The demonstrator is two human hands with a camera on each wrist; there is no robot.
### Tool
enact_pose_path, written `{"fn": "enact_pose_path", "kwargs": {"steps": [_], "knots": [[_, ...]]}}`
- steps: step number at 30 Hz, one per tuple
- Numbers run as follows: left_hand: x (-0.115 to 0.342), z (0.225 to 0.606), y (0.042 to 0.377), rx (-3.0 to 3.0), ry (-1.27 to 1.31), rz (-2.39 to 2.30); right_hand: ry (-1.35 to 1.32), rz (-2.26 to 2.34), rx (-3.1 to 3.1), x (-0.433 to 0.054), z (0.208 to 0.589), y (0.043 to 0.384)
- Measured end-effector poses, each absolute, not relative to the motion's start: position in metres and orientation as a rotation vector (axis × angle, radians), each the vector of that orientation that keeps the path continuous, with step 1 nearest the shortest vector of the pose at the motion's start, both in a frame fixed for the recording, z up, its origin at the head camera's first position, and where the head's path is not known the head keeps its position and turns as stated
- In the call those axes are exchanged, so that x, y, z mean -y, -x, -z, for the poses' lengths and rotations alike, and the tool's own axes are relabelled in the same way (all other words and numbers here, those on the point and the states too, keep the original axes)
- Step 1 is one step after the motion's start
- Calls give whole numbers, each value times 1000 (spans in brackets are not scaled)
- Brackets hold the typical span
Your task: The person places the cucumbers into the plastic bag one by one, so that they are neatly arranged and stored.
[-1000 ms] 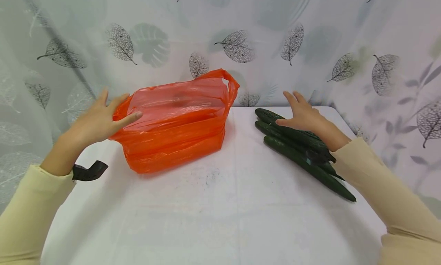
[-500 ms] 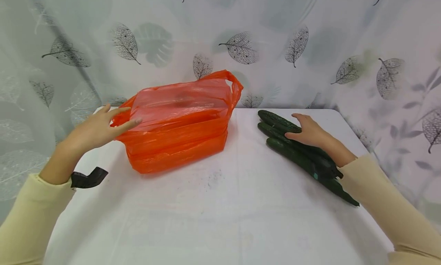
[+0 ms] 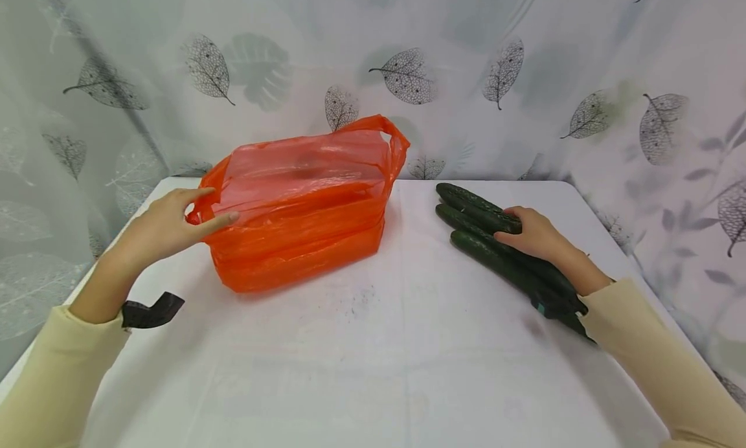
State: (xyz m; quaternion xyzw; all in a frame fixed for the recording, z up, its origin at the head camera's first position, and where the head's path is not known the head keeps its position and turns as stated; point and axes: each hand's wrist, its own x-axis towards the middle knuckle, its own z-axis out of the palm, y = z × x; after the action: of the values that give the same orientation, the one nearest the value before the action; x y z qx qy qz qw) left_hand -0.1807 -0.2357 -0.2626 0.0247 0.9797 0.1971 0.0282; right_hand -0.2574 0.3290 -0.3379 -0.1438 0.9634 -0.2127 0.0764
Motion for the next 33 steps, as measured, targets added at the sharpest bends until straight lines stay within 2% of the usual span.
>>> {"fn": "enact_pose_path", "kwargs": {"steps": [16,24,33], "knots": [[236,290,175,-3192,-70,-981,370,633,-2960,-355,347,247],[234,297,173,-3185,-74,-1108,638,629,-3001,-361,351,246],[230,308,172,-3190,-78,-1193,648,589,-2984,-363,353,243]]}}
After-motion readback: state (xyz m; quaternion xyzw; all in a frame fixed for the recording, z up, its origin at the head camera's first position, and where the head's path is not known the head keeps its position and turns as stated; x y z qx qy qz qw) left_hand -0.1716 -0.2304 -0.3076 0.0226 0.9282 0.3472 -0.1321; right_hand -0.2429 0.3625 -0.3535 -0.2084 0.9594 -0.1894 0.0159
